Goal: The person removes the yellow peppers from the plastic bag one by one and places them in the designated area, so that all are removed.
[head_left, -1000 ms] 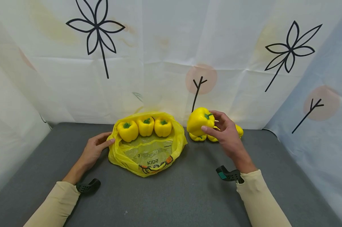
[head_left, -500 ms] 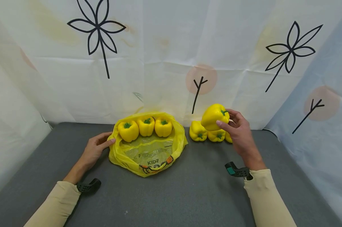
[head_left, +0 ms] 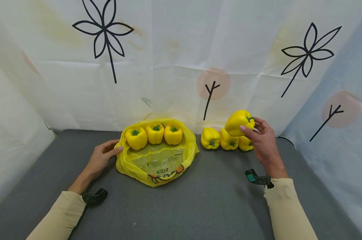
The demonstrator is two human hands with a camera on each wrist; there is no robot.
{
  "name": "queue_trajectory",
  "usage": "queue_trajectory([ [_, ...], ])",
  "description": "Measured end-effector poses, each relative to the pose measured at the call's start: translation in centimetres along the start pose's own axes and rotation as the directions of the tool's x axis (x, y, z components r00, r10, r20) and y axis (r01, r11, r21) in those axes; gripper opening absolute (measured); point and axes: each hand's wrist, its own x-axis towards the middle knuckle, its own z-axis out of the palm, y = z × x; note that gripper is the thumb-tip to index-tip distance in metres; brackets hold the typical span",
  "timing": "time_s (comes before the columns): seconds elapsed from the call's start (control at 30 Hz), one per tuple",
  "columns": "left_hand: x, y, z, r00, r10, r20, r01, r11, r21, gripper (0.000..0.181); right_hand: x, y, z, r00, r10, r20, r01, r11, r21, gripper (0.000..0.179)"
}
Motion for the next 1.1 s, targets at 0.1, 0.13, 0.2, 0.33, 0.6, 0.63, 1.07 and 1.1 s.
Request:
queue_trajectory([
  [0.1,0.1,0.0,0.0,1.0,0.0,0.0,0.0,1.0,-0.002,0.054,0.2,0.2,-0.6,0.999,0.007,-0.038,-0.007,1.0,0.016,0.072],
  [0.13,0.1,0.0,0.0,1.0,0.002,0.0,-0.002,1.0,-0.002,0.054,0.2,0.2,-0.8,0.999,0.01,-0.05,-0.009,1.0,0.021,0.075],
  [0.2,0.1,0.0,0.1,1.0,0.005,-0.001,-0.005,1.0,-0.004,0.054,0.3,0.2,-1.2,0.997,0.021,-0.077,-0.018,0.999,0.038,0.081],
  [0.33,0.1,0.0,0.2,1.0,0.002,0.0,-0.002,1.0,-0.008,0.054,0.4,0.3,-2.1,0.99,0.052,-0.129,-0.042,0.996,0.083,0.087],
  [0.6,0.0,0.3,0.2,1.0,-0.017,-0.004,0.017,1.0,0.011,0.055,1.0,1.1,-4.0,0.97,0.102,-0.223,-0.07,0.987,0.148,0.084],
  [0.63,0.0,0.3,0.2,1.0,-0.018,-0.005,0.018,1.0,0.014,0.056,1.0,1.2,-4.2,0.965,0.108,-0.239,-0.073,0.986,0.148,0.083],
  [1.07,-0.1,0.4,0.2,1.0,-0.023,-0.016,0.023,1.0,0.013,0.056,1.4,2.3,-6.4,0.895,0.146,-0.421,-0.06,0.976,0.212,0.077],
  [1.1,-0.1,0.4,0.2,1.0,-0.024,-0.016,0.024,1.0,0.014,0.056,1.4,2.6,-6.6,0.891,0.145,-0.43,-0.061,0.977,0.202,0.077],
])
